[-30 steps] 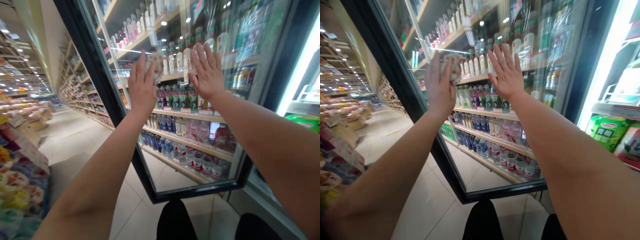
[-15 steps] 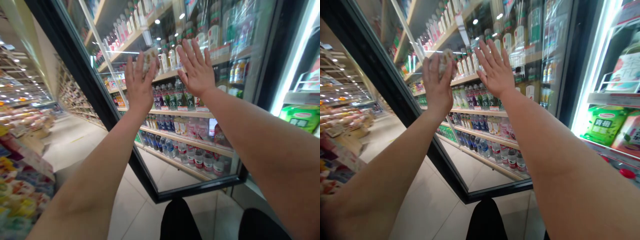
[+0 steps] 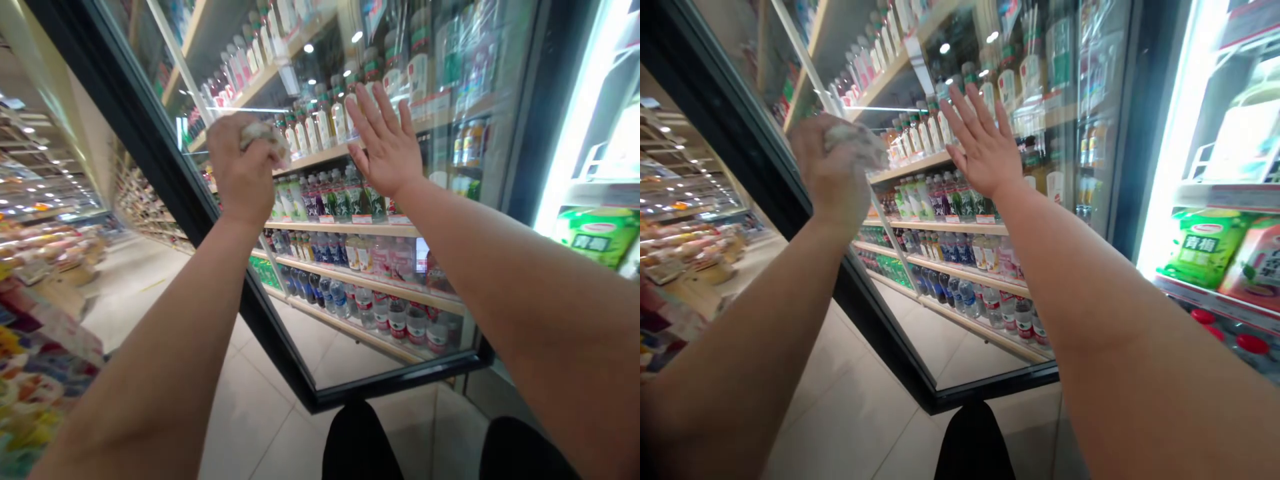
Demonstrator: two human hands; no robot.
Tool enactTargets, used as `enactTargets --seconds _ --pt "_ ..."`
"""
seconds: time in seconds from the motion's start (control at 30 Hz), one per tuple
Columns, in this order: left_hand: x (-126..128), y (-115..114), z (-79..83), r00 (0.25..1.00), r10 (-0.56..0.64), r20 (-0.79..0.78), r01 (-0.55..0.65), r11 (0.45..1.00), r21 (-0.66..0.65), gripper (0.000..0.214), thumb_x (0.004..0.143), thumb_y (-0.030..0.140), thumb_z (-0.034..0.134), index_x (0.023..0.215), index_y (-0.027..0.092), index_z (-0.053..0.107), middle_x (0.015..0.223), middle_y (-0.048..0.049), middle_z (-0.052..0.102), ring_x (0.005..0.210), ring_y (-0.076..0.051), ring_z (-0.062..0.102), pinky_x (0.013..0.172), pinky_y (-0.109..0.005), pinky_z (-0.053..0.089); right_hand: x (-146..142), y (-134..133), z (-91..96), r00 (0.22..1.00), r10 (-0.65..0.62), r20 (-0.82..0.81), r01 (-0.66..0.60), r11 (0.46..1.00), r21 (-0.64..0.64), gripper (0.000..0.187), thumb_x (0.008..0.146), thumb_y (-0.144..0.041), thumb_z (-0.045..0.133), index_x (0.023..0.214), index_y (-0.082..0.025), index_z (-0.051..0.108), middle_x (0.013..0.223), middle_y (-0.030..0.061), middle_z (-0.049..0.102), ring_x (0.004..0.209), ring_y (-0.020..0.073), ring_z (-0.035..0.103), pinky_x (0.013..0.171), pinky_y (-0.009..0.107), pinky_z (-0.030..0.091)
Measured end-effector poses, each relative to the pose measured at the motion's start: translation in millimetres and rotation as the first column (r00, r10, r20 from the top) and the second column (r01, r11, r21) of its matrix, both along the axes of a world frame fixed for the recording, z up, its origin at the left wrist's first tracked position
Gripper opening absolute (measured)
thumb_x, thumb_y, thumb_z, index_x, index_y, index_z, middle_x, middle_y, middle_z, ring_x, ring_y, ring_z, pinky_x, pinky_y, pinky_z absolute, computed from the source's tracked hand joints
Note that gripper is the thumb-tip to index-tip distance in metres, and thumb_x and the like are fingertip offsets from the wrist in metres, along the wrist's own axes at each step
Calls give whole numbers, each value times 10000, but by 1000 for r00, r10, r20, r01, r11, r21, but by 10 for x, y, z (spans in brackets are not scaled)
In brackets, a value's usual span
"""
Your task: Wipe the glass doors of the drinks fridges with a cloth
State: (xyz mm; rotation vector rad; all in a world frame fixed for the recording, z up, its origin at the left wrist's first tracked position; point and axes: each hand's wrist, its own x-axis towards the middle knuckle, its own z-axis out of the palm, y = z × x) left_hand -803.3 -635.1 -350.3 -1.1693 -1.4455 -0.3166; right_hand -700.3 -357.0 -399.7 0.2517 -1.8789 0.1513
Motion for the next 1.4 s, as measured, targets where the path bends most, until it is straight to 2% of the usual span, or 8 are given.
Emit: enactTargets --seconds 0.1,0.33,0.47,0.67,0.87,1.07,1.27,1.4 --pt "86 -53 25 998 28 -53 -19 987 161 308 1061 433 408 959 264 644 1449 58 452 1363 -271 303 1207 -568 156 -5 -2 4 999 -36 10 36 999 19 721 954 -586 160 1625 -323 186 1646 -173 43 1581 172 -30 1322 480 -32" --pt "288 256 -437 988 103 -112 -110 992 -54 294 1020 520 456 1120 257 540 1518 -19 402 1453 -255 253 1244 -540 221 3 -2 -10 986 -165 -26 167 984 70 656 997 -546 120 1630 -377 105 1640 -191 -28 1577 125 -18 1330 469 48" --pt "114 231 -314 985 92 -145 -84 995 63 207 1069 426 388 1156 268 491 1463 -22 442 1384 -213 368 1197 -488 312 16 -5 -16 981 -187 -45 190 977 94 660 1015 -539 109 1640 -326 118 1659 -141 11 1578 145 4 1328 485 71" --pt "192 287 -317 997 72 -34 -71 997 40 529 1048 336 368 1544 270 196 1698 58 82 1566 -216 47 1306 -486 89 28 -10 -17 983 -177 -42 180 980 86 645 1014 -514 144 1635 -339 133 1662 -151 30 1580 145 11 1329 476 74" --pt "341 435 -643 976 200 -85 -213 959 -187 612 978 212 436 1568 315 306 1663 37 271 1573 -245 82 1295 -577 4 -2 -12 -17 987 -157 -44 161 983 87 682 1009 -521 142 1636 -255 169 1673 -90 49 1584 182 30 1320 503 56" --pt "33 282 -468 976 184 -120 -166 975 145 688 988 74 365 1596 367 234 1662 220 -139 1565 -185 -111 1303 -543 1 -65 -1 -13 990 -117 -74 120 992 45 692 982 -571 144 1618 -310 220 1658 -145 91 1580 185 74 1326 464 65" --pt "413 367 -864 974 198 -109 -217 955 -203 605 982 188 469 1543 401 394 1638 26 336 1550 -276 209 1247 -573 260 -52 5 -25 987 -147 -63 151 986 75 667 1017 -551 131 1636 -303 173 1672 -95 78 1580 173 29 1321 506 85" --pt "504 414 -884 964 232 -130 -243 967 -74 670 969 153 516 1592 314 327 1661 -60 275 1566 -312 100 1254 -644 193 -74 16 -46 982 -160 -100 169 982 84 639 1035 -539 134 1636 -325 158 1671 -84 105 1579 177 47 1310 538 127"
